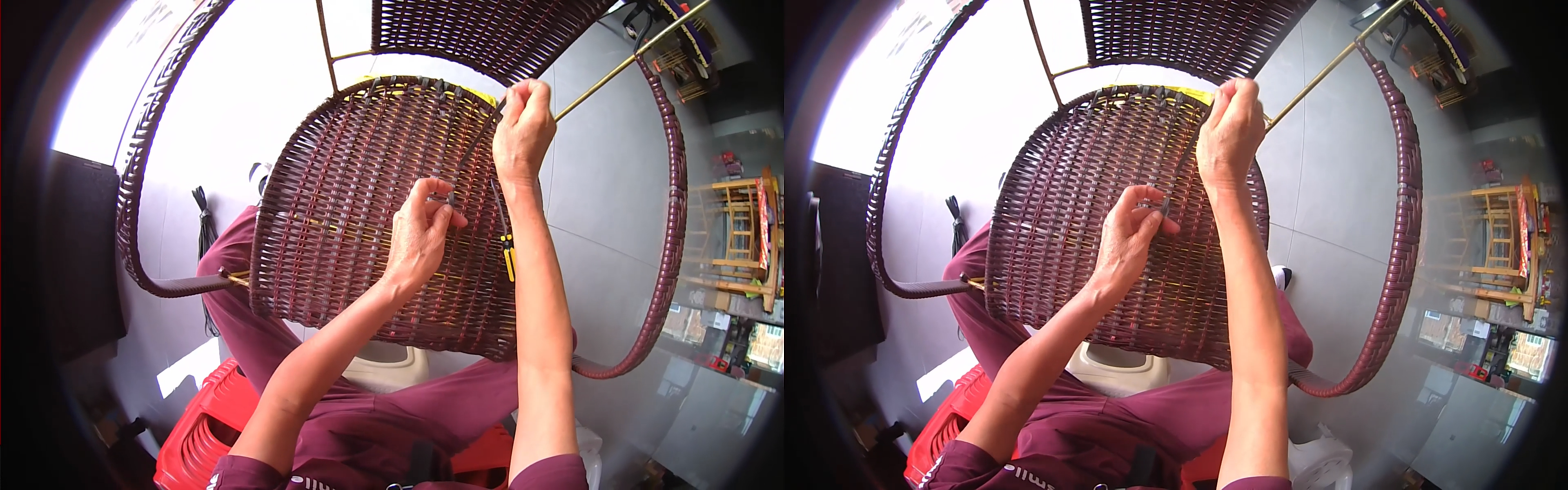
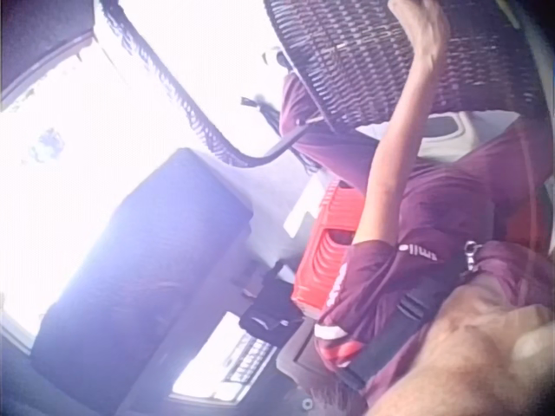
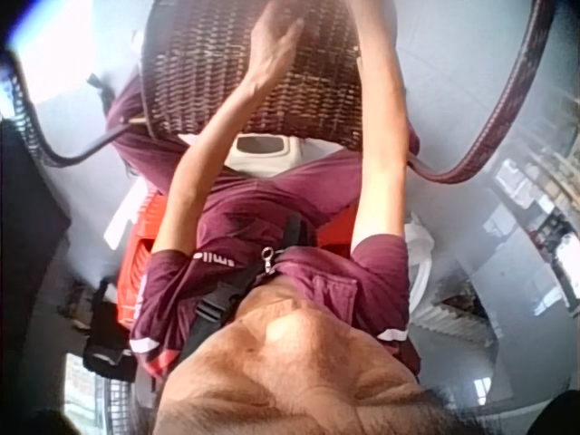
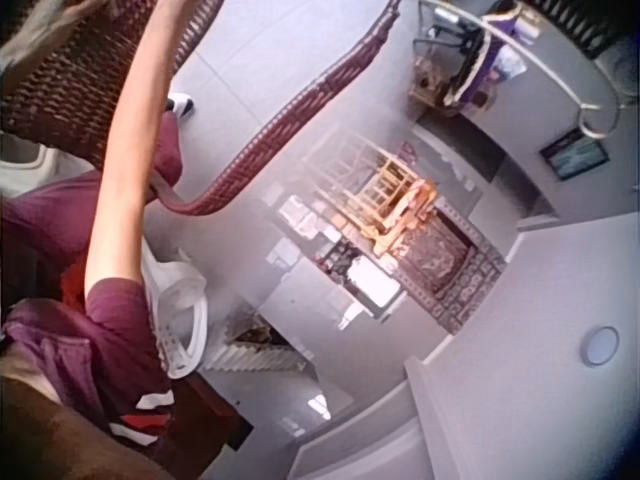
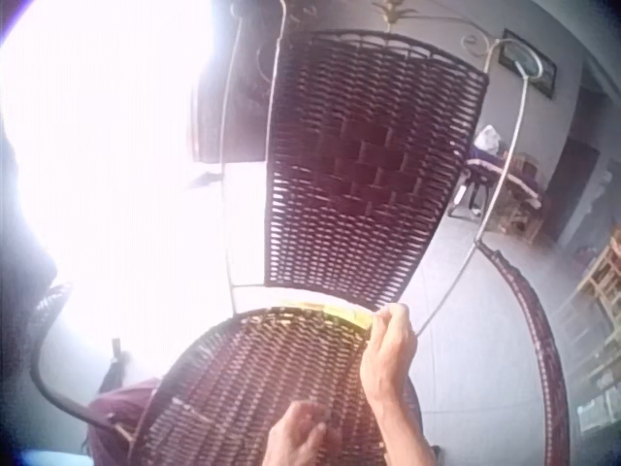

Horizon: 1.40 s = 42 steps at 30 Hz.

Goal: The person weaves black strips into the seat of a brown woven chair, using a screwdriver to pry the weave and tuck the material into place.

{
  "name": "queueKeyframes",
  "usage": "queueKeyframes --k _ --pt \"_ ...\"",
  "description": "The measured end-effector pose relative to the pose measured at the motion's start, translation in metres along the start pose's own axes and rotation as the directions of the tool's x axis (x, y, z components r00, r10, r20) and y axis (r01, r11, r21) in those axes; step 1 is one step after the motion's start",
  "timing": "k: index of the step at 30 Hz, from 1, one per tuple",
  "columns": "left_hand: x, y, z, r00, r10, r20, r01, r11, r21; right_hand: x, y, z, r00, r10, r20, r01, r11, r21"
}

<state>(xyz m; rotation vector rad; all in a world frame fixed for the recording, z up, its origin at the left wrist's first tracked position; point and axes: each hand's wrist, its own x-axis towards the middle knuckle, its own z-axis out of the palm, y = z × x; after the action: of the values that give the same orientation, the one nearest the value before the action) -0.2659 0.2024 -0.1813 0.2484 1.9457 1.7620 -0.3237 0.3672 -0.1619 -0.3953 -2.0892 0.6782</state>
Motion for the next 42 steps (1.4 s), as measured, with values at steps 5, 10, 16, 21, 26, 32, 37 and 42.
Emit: queueKeyframes --k 5,10,16,21,26,32,37,42 --pt "0.005 -0.004 0.004 1.000 0.000 -0.028 0.002 0.997 0.078 0.007 -0.003 -0.006 0.986 0.146 0.080 -0.163 0.948 0.274" --pt "0.007 -0.009 0.006 0.999 0.043 -0.029 -0.041 0.997 0.069 -0.032 0.009 -0.019 0.768 0.479 0.425 -0.638 0.630 0.443" --pt "0.006 -0.001 0.003 1.000 0.009 -0.012 -0.007 0.992 0.128 -0.052 0.010 -0.010 0.666 0.578 0.472 -0.667 0.745 0.028" --pt "0.006 0.000 0.002 1.000 0.005 -0.009 -0.004 0.993 0.121 -0.049 0.009 -0.002 0.617 0.565 0.548 -0.705 0.706 0.065" --pt "0.005 -0.003 0.002 0.991 0.137 -0.001 -0.135 0.979 0.151 -0.057 0.015 0.003 0.725 0.477 0.497 -0.642 0.730 0.236" --pt "0.011 -0.004 0.002 0.982 0.180 -0.047 -0.169 0.969 0.179 -0.036 0.012 0.013 0.789 0.469 0.397 -0.597 0.738 0.314" --pt "0.027 -0.007 0.004 0.950 0.296 -0.102 -0.253 0.916 0.311 -0.032 0.012 0.013 0.815 0.424 0.394 -0.567 0.725 0.391" --pt "0.034 -0.012 0.006 0.951 0.287 -0.114 -0.248 0.931 0.268 -0.023 -0.003 0.011 0.838 0.387 0.385 -0.530 0.744 0.407"
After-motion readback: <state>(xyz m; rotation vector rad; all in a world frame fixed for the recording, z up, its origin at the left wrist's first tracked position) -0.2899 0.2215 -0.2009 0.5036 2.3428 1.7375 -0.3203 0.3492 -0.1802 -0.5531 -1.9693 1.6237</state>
